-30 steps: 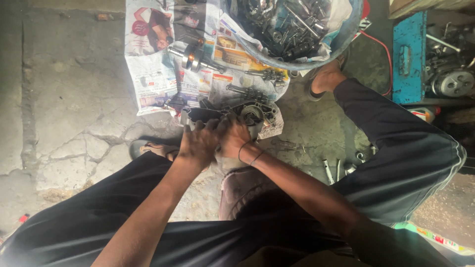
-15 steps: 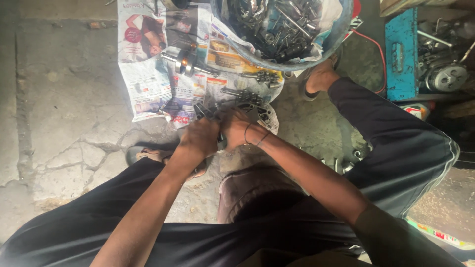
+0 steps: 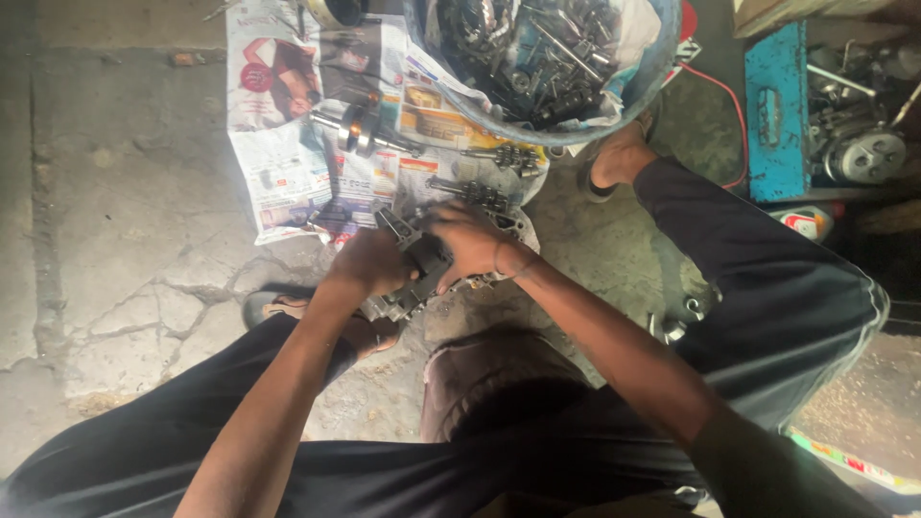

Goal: The person sits on the workshop floor and disassembles a motorcycle engine crankcase, removing fasteners and separating small components by hand, placing removed parts on the newspaper-covered ground beside a basin of parts. They turn the casing over and work on different sides as they go.

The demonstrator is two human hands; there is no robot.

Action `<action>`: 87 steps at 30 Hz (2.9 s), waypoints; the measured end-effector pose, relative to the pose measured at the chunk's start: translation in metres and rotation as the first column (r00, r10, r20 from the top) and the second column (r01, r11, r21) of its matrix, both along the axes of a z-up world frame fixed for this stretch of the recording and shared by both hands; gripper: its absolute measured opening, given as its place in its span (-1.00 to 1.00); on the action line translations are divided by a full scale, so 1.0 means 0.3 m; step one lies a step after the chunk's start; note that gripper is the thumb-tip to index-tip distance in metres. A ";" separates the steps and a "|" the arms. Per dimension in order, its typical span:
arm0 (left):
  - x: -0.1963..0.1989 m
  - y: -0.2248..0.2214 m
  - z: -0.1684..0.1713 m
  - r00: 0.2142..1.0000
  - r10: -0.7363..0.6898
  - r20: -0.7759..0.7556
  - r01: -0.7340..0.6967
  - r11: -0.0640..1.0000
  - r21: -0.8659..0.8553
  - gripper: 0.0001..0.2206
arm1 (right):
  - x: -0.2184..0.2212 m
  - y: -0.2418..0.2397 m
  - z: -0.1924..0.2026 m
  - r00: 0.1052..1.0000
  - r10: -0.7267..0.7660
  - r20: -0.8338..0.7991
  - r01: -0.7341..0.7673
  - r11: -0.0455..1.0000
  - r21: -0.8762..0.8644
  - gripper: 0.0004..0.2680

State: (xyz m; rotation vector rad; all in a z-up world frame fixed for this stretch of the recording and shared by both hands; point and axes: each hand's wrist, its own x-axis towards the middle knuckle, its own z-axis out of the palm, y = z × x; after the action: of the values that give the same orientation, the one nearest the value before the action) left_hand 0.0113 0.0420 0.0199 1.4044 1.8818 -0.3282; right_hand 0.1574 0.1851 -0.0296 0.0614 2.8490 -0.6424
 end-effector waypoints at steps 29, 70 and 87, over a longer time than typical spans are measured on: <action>-0.171 -0.057 -0.217 0.868 0.474 0.146 -0.494 0.800 0.341 -0.58 | 0.079 -0.352 -0.142 0.672 -0.605 -0.427 0.488 0.795 -0.359 -0.66; -0.124 -0.042 -0.195 0.879 0.462 0.119 -0.472 0.807 0.356 -0.48 | 0.160 -0.421 -0.256 0.782 -0.067 -0.619 0.161 0.982 0.097 -0.72; -0.140 -0.053 -0.199 0.869 0.475 0.142 -0.493 0.800 0.343 -0.56 | 0.165 -0.429 -0.466 0.438 -0.897 0.067 0.697 0.292 -0.655 -0.79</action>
State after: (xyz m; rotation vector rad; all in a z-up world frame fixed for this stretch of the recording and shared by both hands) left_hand -0.0306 0.0262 -0.0399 1.0766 2.2575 0.3323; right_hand 0.2068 0.0565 -0.1695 1.5482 2.4841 -1.8938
